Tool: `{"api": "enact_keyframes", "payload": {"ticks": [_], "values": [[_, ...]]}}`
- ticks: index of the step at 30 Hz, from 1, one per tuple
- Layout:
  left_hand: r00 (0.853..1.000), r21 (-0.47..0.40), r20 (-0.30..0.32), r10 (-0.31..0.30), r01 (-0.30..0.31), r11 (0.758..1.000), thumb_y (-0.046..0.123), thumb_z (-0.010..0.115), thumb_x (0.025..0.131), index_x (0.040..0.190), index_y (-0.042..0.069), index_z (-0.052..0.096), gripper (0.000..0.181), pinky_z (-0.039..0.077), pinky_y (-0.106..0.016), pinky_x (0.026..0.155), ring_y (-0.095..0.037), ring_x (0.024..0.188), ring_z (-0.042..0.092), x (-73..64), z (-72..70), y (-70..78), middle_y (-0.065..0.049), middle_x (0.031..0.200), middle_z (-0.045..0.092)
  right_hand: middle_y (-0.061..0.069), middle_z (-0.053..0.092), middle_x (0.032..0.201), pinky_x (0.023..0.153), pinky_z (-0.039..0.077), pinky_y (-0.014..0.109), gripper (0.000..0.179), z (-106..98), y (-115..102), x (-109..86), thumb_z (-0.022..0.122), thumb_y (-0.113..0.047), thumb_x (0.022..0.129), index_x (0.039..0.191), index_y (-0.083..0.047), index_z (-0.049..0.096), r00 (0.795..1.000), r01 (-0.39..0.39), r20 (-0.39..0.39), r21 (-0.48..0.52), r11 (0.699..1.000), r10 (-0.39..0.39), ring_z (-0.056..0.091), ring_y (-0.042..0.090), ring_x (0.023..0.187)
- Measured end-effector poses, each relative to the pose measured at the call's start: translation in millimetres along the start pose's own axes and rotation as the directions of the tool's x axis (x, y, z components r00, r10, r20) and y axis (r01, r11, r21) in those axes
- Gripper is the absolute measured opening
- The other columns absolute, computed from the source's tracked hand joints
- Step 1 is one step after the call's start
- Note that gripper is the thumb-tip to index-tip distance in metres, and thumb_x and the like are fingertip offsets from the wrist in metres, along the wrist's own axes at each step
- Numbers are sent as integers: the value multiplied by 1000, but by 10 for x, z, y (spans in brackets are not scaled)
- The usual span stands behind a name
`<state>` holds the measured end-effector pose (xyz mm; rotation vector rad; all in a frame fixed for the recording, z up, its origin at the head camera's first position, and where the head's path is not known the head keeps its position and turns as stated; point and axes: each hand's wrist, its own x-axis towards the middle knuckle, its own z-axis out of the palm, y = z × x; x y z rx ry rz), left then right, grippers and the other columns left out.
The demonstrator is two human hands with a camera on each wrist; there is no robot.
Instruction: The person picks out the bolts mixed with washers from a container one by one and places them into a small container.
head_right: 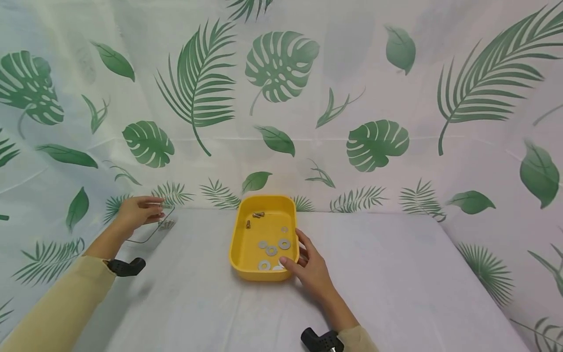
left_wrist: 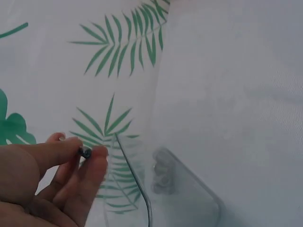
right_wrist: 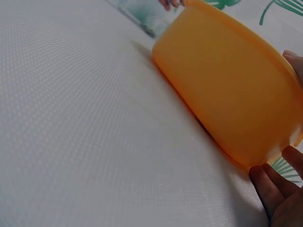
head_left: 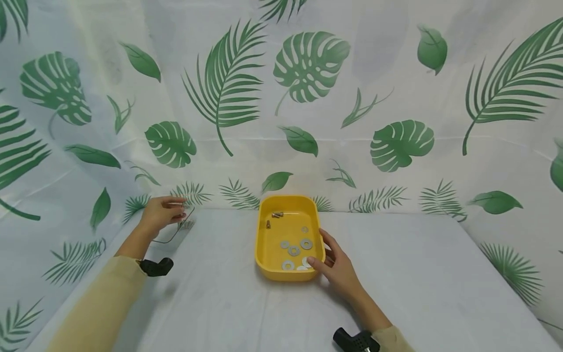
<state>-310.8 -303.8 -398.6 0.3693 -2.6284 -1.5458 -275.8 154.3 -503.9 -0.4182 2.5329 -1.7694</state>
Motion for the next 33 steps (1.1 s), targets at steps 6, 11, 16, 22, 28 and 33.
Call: {"api": "enact_keyframes", "payload": {"ticks": [6,11,16,22,28,33], "values": [[997,75,-68,-21,27,997,13,60,101,141,-1,56,42,60,-23,79,-17,99,69,-4,-39,-40,-28,138,60,9,37,163,108,50,42,79,-5,-18,-3,74,-31,92,159,-25,31,1000,-3,2,8,1000,3,55,34,136],[995,122,-103,-16,28,992,12,60,101,140,-2,58,41,61,-35,88,-13,92,69,70,-55,-141,-29,133,63,10,37,163,108,51,42,80,-9,1,-3,74,-30,92,159,-24,31,1000,3,-1,14,1000,-3,56,34,135],[994,171,-113,-8,28,985,10,61,100,136,-4,60,39,61,-36,85,-18,89,71,174,-66,-294,-30,126,66,10,37,163,108,51,41,80,-4,17,-5,74,-30,92,159,-25,31,1000,5,-4,22,1000,-5,56,34,135],[994,252,-107,-18,44,967,9,63,98,131,-6,63,37,61,-37,76,-37,98,73,232,-68,-455,-29,117,71,9,38,163,108,51,40,80,14,12,-13,75,-30,91,159,-26,31,1000,0,-1,27,1000,0,55,33,136],[991,321,-132,-12,54,945,5,63,95,126,-8,65,33,55,-26,62,-34,90,74,209,-50,-488,-29,113,72,9,39,162,108,51,41,80,16,-2,-12,75,-30,91,159,-26,31,1000,5,-4,22,1000,-5,55,32,135],[990,344,-139,-12,60,937,0,62,94,124,-10,65,32,57,-27,62,-30,83,74,179,-26,-465,-32,114,70,8,39,163,108,51,42,80,10,3,-20,74,-31,91,159,-26,31,1000,2,-10,12,1000,-2,55,33,136]]}}
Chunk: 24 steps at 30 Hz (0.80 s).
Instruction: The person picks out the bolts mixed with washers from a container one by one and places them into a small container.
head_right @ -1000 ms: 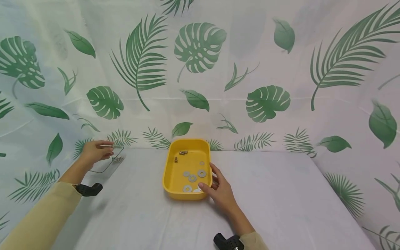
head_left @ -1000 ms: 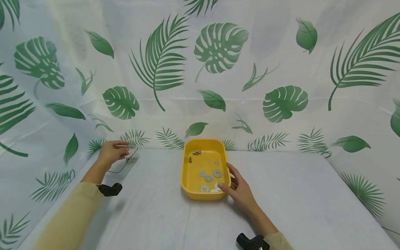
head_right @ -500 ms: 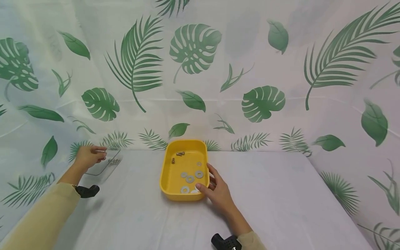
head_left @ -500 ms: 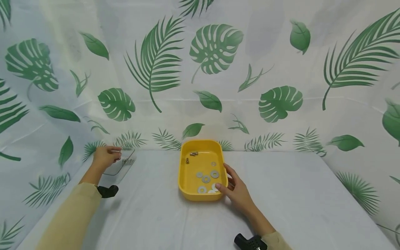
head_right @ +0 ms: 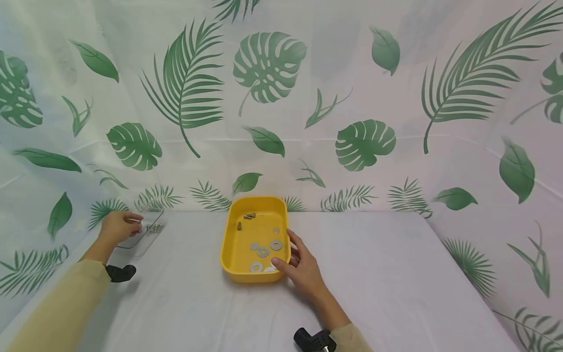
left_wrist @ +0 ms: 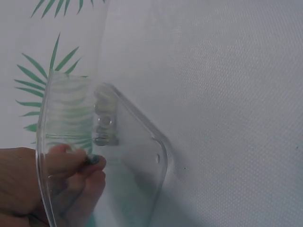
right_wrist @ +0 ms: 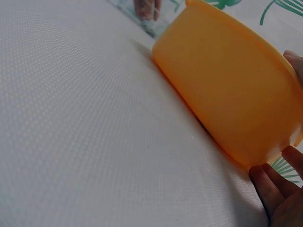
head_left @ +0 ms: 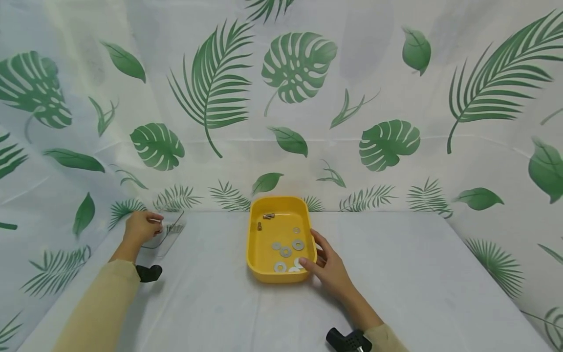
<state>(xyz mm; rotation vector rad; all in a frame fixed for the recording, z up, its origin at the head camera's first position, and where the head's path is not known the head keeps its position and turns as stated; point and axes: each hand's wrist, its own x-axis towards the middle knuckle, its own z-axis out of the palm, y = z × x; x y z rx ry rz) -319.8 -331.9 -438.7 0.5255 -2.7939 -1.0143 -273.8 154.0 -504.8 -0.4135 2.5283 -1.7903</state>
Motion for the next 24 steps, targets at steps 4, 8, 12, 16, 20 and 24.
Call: {"api": "enact_keyframes", "payload": {"ticks": [4,8,12,16,20,24], "values": [[999,31,-24,-22,23,999,-1,62,93,122,-10,66,30,56,-29,60,-31,84,73,-13,6,21,-32,115,70,7,39,162,108,51,41,80,2,1,-4,74,-31,92,159,-28,31,1000,-1,1,5,1000,1,55,32,135],[997,60,-57,-53,56,997,-1,62,92,119,-9,68,28,52,-31,60,-34,85,71,-11,31,30,-31,112,70,7,40,162,107,52,39,80,7,3,-5,74,-31,92,159,-28,31,1000,-1,-1,6,1000,1,56,31,135],[994,70,-73,-84,89,994,-2,62,91,117,-10,69,28,53,-33,62,-33,85,69,11,66,30,-29,109,71,6,40,162,107,52,40,80,10,-2,-3,75,-31,91,158,-27,31,1000,-3,-7,4,1000,3,56,30,134],[992,92,-82,-96,103,990,-3,64,89,115,-10,70,27,55,-36,65,-35,88,69,32,94,31,-29,108,71,7,39,162,108,52,41,80,6,-5,-2,75,-31,91,158,-27,31,1000,-1,-9,10,1000,1,56,31,135],[992,98,-83,-91,99,990,-4,64,89,114,-10,70,27,55,-37,66,-37,91,68,39,115,41,-30,111,70,7,39,162,108,51,41,80,2,-8,-2,75,-31,91,158,-27,31,1000,-4,-9,11,1000,4,56,31,135],[994,108,-78,-79,87,990,-4,64,89,113,-11,70,26,55,-37,66,-36,89,68,37,134,53,-30,110,70,6,40,162,108,52,40,80,0,-5,-5,75,-32,91,158,-29,31,1000,-12,-12,1,1000,12,56,31,135]]}}
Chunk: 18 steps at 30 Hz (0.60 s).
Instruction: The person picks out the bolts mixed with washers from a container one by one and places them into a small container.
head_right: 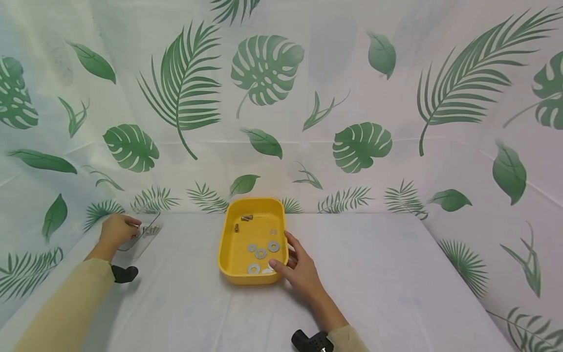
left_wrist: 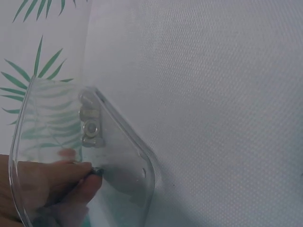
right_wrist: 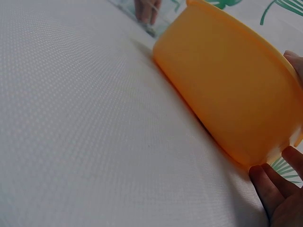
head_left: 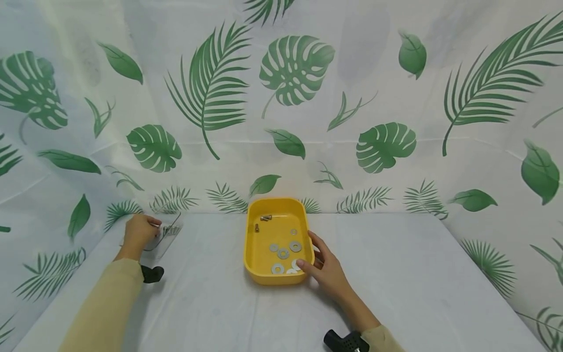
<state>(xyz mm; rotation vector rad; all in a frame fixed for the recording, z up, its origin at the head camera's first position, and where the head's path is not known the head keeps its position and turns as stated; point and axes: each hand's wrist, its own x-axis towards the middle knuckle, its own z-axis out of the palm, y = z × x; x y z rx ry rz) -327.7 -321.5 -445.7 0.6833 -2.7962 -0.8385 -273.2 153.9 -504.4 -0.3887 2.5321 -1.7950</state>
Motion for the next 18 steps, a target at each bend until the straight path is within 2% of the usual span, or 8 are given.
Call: {"api": "enact_keyframes", "payload": {"ticks": [8,18], "values": [[999,38,32,24,-25,999,-4,63,90,114,-13,69,26,58,-41,72,-38,92,68,-47,-18,60,-30,108,71,8,41,161,107,52,40,80,-8,-3,-6,75,-31,91,158,-27,32,1000,10,0,1,1000,-10,57,32,134],[998,54,69,1,-5,999,-1,62,91,119,-12,66,31,58,-47,78,-40,97,68,-4,-9,38,-30,113,69,8,41,162,106,52,37,81,-3,18,-7,75,-32,91,158,-27,32,1000,14,-2,5,1000,-14,57,32,134]]}}
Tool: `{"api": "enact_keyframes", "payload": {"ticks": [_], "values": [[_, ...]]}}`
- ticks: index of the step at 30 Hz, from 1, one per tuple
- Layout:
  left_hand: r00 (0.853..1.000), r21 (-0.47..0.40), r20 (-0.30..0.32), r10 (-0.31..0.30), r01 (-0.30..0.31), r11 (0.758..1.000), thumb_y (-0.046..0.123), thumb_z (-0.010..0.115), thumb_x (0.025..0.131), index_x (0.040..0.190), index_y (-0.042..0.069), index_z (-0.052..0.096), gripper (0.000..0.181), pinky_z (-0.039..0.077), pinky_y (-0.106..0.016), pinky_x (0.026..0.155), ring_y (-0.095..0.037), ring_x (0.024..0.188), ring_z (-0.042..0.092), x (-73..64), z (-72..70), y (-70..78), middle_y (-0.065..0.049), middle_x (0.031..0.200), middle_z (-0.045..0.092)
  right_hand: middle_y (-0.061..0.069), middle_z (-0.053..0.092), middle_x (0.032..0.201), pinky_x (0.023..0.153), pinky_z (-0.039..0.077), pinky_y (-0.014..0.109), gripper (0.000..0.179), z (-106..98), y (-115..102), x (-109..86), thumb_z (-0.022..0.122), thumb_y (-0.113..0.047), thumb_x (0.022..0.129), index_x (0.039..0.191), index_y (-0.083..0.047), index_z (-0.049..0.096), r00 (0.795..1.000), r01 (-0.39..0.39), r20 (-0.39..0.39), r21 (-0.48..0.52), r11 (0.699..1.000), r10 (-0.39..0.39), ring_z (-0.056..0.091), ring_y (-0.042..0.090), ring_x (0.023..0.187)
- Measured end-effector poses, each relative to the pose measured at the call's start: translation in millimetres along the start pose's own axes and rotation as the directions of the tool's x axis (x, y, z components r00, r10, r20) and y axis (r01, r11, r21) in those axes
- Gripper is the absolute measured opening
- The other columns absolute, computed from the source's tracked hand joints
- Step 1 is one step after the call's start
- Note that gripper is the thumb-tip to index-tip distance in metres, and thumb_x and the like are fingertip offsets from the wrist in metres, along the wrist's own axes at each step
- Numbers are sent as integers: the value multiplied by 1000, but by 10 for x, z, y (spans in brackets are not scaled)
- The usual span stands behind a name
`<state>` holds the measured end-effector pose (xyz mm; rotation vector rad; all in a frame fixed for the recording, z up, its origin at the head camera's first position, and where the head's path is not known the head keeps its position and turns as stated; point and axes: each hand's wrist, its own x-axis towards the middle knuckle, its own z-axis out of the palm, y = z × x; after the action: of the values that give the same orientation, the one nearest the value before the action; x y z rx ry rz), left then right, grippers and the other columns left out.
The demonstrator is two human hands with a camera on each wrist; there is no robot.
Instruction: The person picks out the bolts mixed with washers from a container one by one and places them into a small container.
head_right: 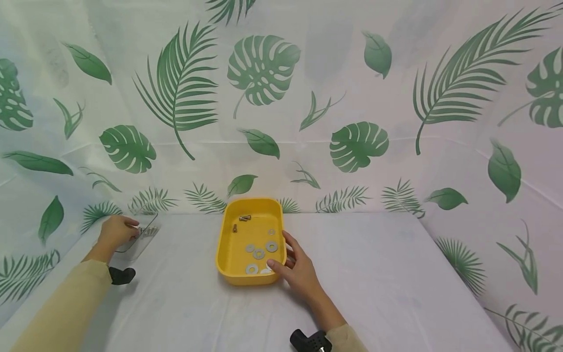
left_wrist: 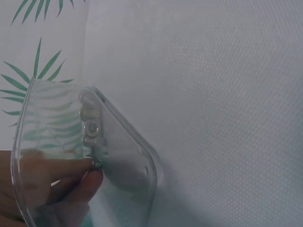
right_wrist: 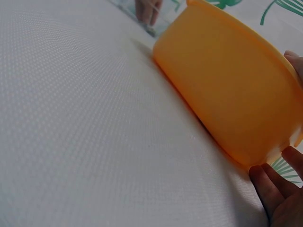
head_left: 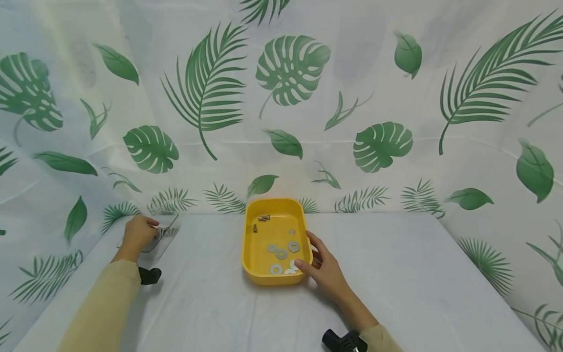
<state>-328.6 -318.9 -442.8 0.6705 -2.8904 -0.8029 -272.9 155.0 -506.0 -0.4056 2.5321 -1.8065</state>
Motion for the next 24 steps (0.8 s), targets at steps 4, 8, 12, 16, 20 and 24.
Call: {"api": "enact_keyframes", "payload": {"ticks": [4,8,12,16,20,24], "values": [[1000,8,-9,22,-22,1000,1,61,92,119,-12,66,31,57,-49,79,-43,100,66,-8,-22,-11,-32,114,68,7,40,162,107,52,39,80,5,-2,5,75,-31,91,158,-27,32,1000,3,-1,-3,1000,-3,56,32,135],[997,-1,-24,75,-75,997,4,61,94,119,-11,66,30,57,-47,76,-44,102,65,-25,-54,49,-31,116,68,8,39,162,107,52,40,79,2,-11,0,75,-30,92,158,-26,32,1000,8,-1,-3,1000,-8,56,32,135],[992,-73,-30,120,-122,990,9,61,95,122,-10,65,33,57,-40,70,-41,98,69,-85,-138,220,-31,115,69,8,39,163,108,51,41,79,4,-13,-2,75,-31,92,158,-26,31,1000,11,4,7,1000,-11,56,31,134],[986,-135,-30,163,-166,977,12,63,95,123,-10,65,36,57,-32,65,-35,89,73,-182,-220,481,-30,113,71,8,37,163,108,51,41,79,-2,-6,-1,74,-30,92,158,-25,31,1000,15,6,6,1000,-15,56,32,135],[984,-160,-9,180,-180,971,15,65,96,126,-6,65,37,57,-29,66,-30,88,74,-350,-255,758,-27,118,71,8,38,163,108,51,40,79,-7,0,8,74,-30,92,158,-26,31,1000,17,1,-6,1000,-17,55,32,136],[981,-193,20,195,-188,963,14,65,97,129,-5,64,38,59,-32,73,-31,92,73,-524,-251,952,-27,122,69,7,37,163,109,50,41,79,-1,0,13,74,-31,93,159,-27,31,1000,9,5,-16,1000,-9,55,32,137]]}}
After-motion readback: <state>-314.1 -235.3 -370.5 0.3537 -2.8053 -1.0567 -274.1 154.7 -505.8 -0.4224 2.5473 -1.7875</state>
